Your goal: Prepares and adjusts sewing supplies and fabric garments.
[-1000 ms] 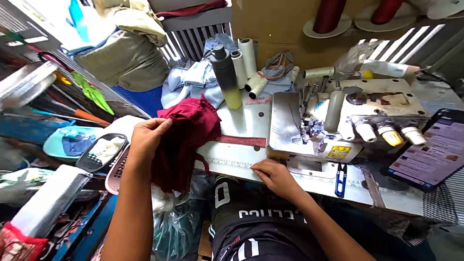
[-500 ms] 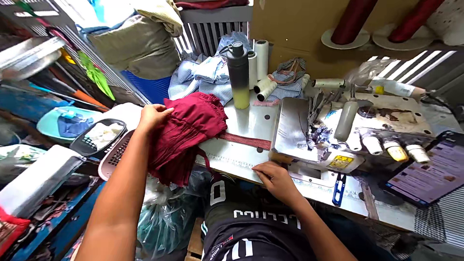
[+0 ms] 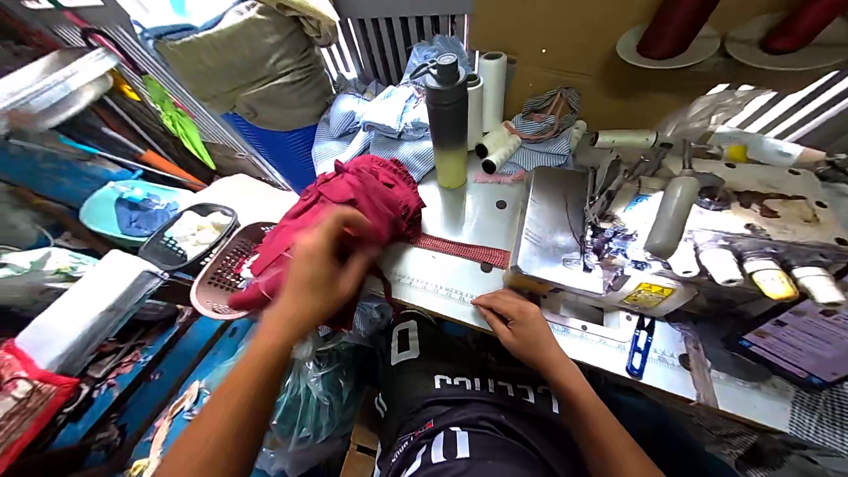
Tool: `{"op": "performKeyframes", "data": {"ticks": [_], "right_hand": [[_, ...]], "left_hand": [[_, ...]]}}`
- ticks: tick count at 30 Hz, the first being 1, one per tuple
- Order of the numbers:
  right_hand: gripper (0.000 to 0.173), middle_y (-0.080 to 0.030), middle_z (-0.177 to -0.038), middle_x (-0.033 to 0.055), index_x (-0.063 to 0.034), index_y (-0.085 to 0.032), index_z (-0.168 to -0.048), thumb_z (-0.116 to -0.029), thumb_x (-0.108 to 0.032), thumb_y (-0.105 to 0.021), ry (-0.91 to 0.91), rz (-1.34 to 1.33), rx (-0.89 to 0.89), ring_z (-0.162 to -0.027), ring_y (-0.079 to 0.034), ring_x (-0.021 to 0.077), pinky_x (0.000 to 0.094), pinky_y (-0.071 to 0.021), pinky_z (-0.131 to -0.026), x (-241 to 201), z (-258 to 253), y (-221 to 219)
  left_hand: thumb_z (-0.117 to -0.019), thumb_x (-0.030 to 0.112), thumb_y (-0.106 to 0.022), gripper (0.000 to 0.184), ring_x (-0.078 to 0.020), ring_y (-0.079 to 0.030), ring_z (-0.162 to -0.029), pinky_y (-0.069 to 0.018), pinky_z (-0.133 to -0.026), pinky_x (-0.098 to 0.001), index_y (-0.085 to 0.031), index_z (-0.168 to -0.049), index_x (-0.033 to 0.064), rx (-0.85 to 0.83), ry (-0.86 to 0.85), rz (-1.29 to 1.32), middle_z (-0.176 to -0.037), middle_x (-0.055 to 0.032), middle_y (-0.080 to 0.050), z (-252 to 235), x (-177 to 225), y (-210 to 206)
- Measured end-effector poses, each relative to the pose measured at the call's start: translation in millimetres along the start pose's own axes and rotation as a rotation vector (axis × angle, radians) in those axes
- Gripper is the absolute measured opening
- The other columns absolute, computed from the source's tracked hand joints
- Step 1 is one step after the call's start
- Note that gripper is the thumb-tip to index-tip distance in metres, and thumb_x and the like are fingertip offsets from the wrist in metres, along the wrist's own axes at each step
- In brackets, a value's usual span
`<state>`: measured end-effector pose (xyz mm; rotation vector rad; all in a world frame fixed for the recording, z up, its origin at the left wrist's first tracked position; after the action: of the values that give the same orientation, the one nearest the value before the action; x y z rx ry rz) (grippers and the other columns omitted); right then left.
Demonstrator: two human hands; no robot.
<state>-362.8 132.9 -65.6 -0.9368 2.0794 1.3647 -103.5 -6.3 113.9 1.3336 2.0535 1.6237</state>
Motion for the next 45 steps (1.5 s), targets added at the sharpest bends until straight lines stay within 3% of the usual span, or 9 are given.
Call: {"op": "performKeyframes", "data": {"ticks": [6, 13, 19, 25, 29, 32, 37, 41, 45], "right_hand": [[0.023, -0.076, -0.107, 0.0054, -0.0084, -0.079, -0.103, -0.0986, -0.019, -0.059, -0.010, 0.038, 0.019, -0.105, -0.071, 0.0156, 0.0343, -0.0577, -0.095, -3.2, 0.9, 1.7], [0.029, -0.076, -0.105, 0.0067, -0.0051, -0.077, -0.106, -0.1030, -0.017, -0.050, -0.025, 0.022, 0.007, -0.104, -0.071, 0.0144, 0.0324, -0.0561, -0.095, -6.7, -5.1, 5.9], [0.062, -0.074, -0.113, 0.0053, -0.0087, -0.074, -0.121, -0.1077, -0.055, -0.035, -0.039, -0.019, -0.146, -0.112, -0.065, 0.0154, 0.0384, -0.0517, -0.101, -9.0, -6.4, 3.7], [0.023, -0.073, -0.091, -0.0014, -0.0062, -0.073, -0.103, -0.1039, -0.024, -0.058, -0.266, -0.225, -0.133, -0.087, -0.068, 0.0047, 0.0279, -0.0580, -0.082, -34.1, 1.0, -11.8], [0.021, -0.069, -0.095, -0.0039, -0.0053, -0.063, -0.110, -0.1085, -0.020, -0.049, -0.320, -0.443, -0.030, -0.089, -0.066, 0.0017, 0.0234, -0.0577, -0.081, -62.7, 1.1, -2.0], [0.023, -0.070, -0.111, -0.0100, -0.0138, -0.062, -0.125, -0.1089, -0.024, -0.048, -0.407, -0.325, 0.258, -0.102, -0.067, 0.0024, 0.0267, -0.0578, -0.091, -64.6, 3.8, 45.1], [0.019, -0.071, -0.100, -0.0093, -0.0118, -0.066, -0.115, -0.1073, -0.020, -0.051, -0.459, -0.148, 0.335, -0.091, -0.068, 0.0002, 0.0205, -0.0587, -0.083, -87.8, -3.5, 101.0], [0.022, -0.072, -0.102, -0.0150, -0.0195, -0.073, -0.112, -0.1054, -0.033, -0.057, -0.363, -0.140, 0.147, -0.090, -0.067, -0.0054, 0.0152, -0.0570, -0.081, -103.7, -21.4, 100.0], [0.028, -0.074, -0.109, 0.0062, 0.0005, -0.071, -0.121, -0.1023, -0.015, -0.058, -0.316, 0.257, 0.342, -0.096, -0.070, 0.0054, 0.0222, -0.0595, -0.085, -94.5, -46.1, 73.1]], "left_hand": [[-0.0950, 0.020, -0.071, 0.040, -0.0205, -0.073, -0.102, -0.0596, -0.091, -0.0463, -0.066, -0.133, 0.0114, -0.380, 0.004, 0.296, -0.114, -0.0052, -0.074, 100.5, 41.3, -158.8], [-0.1009, 0.023, -0.061, 0.029, -0.0102, -0.073, -0.095, -0.0610, -0.088, -0.0327, -0.072, -0.121, 0.0047, -0.038, 0.235, 0.476, -0.105, -0.0036, -0.076, 91.4, 5.8, -129.2], [-0.0970, 0.028, -0.065, 0.039, -0.0198, -0.064, -0.116, -0.0499, -0.106, -0.0413, -0.068, -0.130, 0.0080, -0.057, 0.275, 0.461, -0.121, -0.0072, -0.071, 96.5, -22.3, -160.2], [-0.0760, 0.062, -0.080, 0.071, -0.0259, -0.066, -0.097, -0.0581, -0.080, -0.0431, -0.067, -0.110, 0.0015, 0.137, 0.437, 0.479, -0.109, -0.0159, -0.066, 116.6, 38.1, -162.6], [-0.0782, 0.021, -0.081, 0.053, -0.0279, -0.073, -0.092, -0.0611, -0.079, -0.0477, -0.061, -0.121, -0.0051, -0.035, 0.469, 0.620, -0.105, -0.0173, -0.072, 119.5, 31.8, -186.2], [-0.0840, 0.007, -0.075, 0.032, -0.0105, -0.072, -0.088, -0.0626, -0.080, -0.0301, -0.068, -0.115, 0.0027, -0.156, 0.197, 0.896, -0.100, -0.0041, -0.074, 104.3, -5.3, -155.2], [-0.0946, 0.034, -0.071, 0.028, -0.0013, -0.068, -0.100, -0.0596, -0.086, -0.0228, -0.071, -0.119, 0.0221, -0.285, -0.073, 1.079, -0.112, 0.0103, -0.073, 66.6, -101.1, -32.2], [-0.0949, 0.032, -0.070, 0.024, 0.0009, -0.068, -0.098, -0.0586, -0.087, -0.0206, -0.072, -0.115, 0.0204, -0.396, -0.212, 0.884, -0.109, 0.0115, -0.074, 9.9, -132.9, 46.3], [-0.0981, 0.028, -0.064, 0.024, -0.0131, -0.070, -0.096, -0.0583, -0.086, -0.0354, -0.069, -0.116, 0.0127, -0.087, -0.330, 0.215, -0.108, -0.0024, -0.073, -74.5, -152.4, 56.5]]}}
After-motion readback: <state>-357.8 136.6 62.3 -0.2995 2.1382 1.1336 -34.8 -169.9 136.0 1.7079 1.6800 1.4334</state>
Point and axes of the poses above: each hand's wrist, its own z-axis away from the middle knuckle, its own y-axis out of the back of the hand, x = y × z, the point moved 4 cm from there along -z, towards the middle knuckle
